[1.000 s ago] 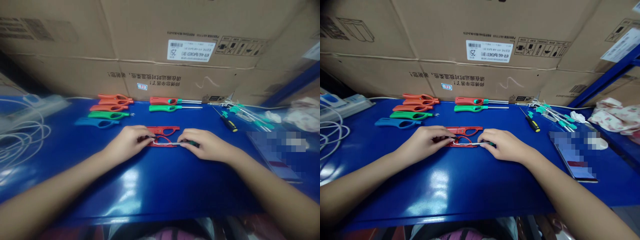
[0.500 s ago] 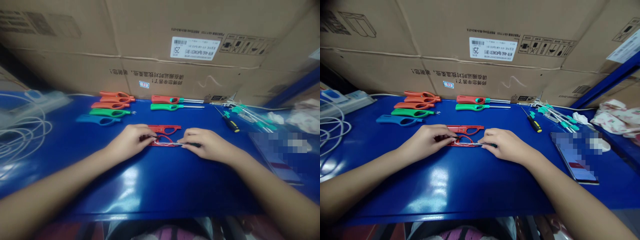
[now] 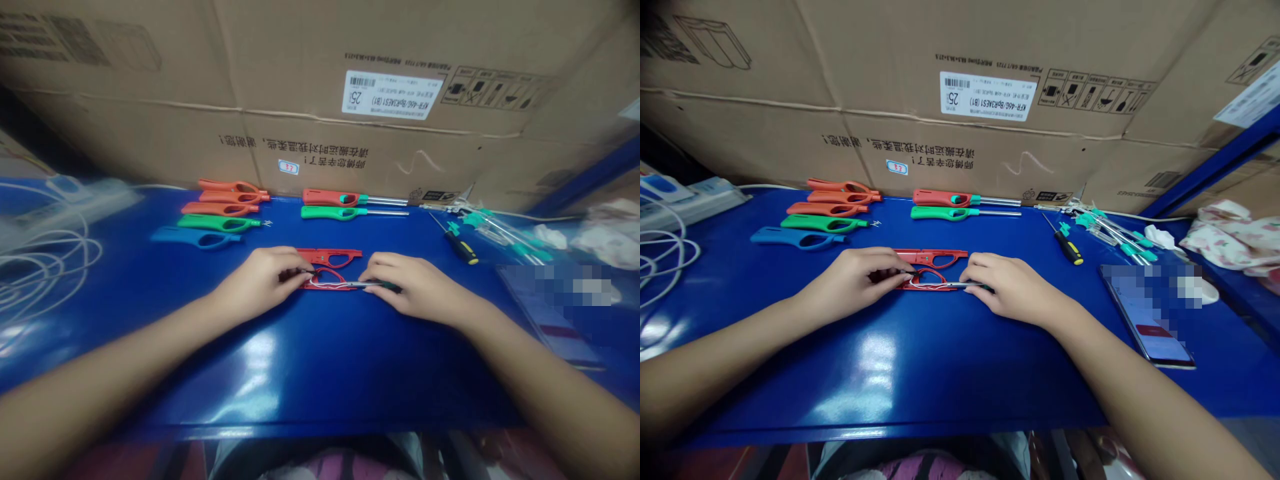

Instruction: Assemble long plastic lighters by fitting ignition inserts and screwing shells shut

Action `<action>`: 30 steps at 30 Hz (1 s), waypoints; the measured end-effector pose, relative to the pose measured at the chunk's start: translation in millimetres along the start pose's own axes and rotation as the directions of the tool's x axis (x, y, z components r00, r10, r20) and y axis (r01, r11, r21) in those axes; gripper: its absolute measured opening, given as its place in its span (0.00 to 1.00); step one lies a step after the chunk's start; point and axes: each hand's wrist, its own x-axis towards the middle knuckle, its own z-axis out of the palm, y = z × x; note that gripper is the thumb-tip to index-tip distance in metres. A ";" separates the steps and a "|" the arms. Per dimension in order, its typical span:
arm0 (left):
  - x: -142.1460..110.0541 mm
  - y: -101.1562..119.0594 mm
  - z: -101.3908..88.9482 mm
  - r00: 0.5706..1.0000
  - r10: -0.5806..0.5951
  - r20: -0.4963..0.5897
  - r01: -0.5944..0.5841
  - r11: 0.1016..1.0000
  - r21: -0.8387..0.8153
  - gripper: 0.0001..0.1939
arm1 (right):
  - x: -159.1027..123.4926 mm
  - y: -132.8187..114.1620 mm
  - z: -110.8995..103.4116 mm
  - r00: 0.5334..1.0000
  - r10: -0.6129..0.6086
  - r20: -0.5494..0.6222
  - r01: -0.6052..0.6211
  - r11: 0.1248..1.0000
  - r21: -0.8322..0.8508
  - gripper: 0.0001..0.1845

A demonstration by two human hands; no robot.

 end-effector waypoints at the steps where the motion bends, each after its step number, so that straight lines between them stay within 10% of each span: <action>1: 0.0 0.3 -0.1 1.000 0.000 0.001 0.000 1.000 0.002 0.11 | -0.3 0.5 0.6 1.000 -0.003 -0.001 0.003 1.000 0.006 0.09; 17: -0.9 0.6 3.9 1.000 0.008 -0.030 -0.009 1.000 -0.012 0.11 | 0.7 -8.0 1.6 0.998 -0.029 -0.055 0.021 0.991 -0.129 0.15; 30: -2.0 1.1 14.7 0.993 0.055 -0.109 -0.061 0.996 -0.058 0.09 | 8.4 -12.8 10.6 0.965 0.261 -0.004 -0.239 0.891 0.386 0.05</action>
